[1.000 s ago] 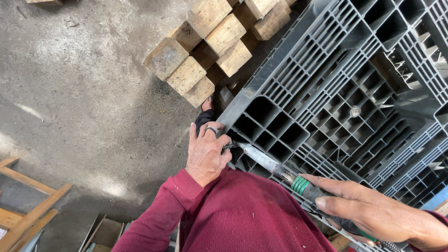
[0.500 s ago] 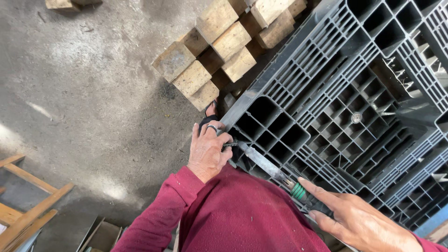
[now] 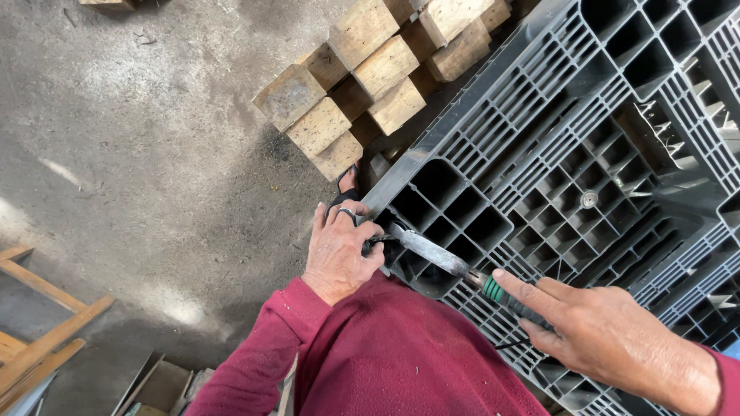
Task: The person uses a soldering iron to melt and fuse a small metal piece onto the edge of a gray plastic crate. They repeatedly apply heat to the junction, creating smoke, and adjust the metal piece with their fingers to ensure it adheres to the crate.
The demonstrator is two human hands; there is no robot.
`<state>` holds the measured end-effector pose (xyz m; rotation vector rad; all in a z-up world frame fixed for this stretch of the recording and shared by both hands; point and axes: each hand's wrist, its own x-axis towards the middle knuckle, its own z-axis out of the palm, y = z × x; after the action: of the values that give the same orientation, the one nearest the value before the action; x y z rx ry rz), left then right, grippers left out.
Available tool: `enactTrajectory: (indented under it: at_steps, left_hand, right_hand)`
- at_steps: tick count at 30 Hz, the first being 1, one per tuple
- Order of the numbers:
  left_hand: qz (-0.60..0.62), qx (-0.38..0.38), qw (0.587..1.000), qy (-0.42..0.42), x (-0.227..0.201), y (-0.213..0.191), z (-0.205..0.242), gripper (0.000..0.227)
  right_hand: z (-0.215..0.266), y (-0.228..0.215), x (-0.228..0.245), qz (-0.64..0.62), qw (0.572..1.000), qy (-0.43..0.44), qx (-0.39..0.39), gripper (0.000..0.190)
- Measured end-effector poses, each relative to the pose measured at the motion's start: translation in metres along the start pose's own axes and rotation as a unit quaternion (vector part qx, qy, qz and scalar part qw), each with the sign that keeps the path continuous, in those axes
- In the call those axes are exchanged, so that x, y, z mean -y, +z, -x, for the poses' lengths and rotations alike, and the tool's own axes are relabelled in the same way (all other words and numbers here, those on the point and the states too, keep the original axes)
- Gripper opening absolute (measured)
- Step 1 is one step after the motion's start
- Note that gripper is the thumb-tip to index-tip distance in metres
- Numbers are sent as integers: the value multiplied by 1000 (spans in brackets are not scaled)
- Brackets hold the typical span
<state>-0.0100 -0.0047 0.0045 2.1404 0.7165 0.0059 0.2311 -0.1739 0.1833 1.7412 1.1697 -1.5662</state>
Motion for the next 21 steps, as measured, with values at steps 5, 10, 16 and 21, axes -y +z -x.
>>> enactTrajectory:
  at_steps: [5, 10, 16, 21]
  left_hand:
    - [7, -1, 1000, 3, 4, -1, 1, 21]
    - [29, 18, 999, -16, 5, -3, 2, 21]
    - [11, 12, 1000, 7, 8, -4, -1, 20]
    - [25, 13, 999, 20, 8, -6, -3, 19]
  right_hand:
    - [0, -22, 0, 78, 996, -24, -22, 85]
    - [2, -41, 13, 164, 985, 9, 45, 90]
    - [-1, -53, 16, 256, 964, -14, 68, 89]
    - [-7, -54, 11, 305, 947, -103, 3, 84]
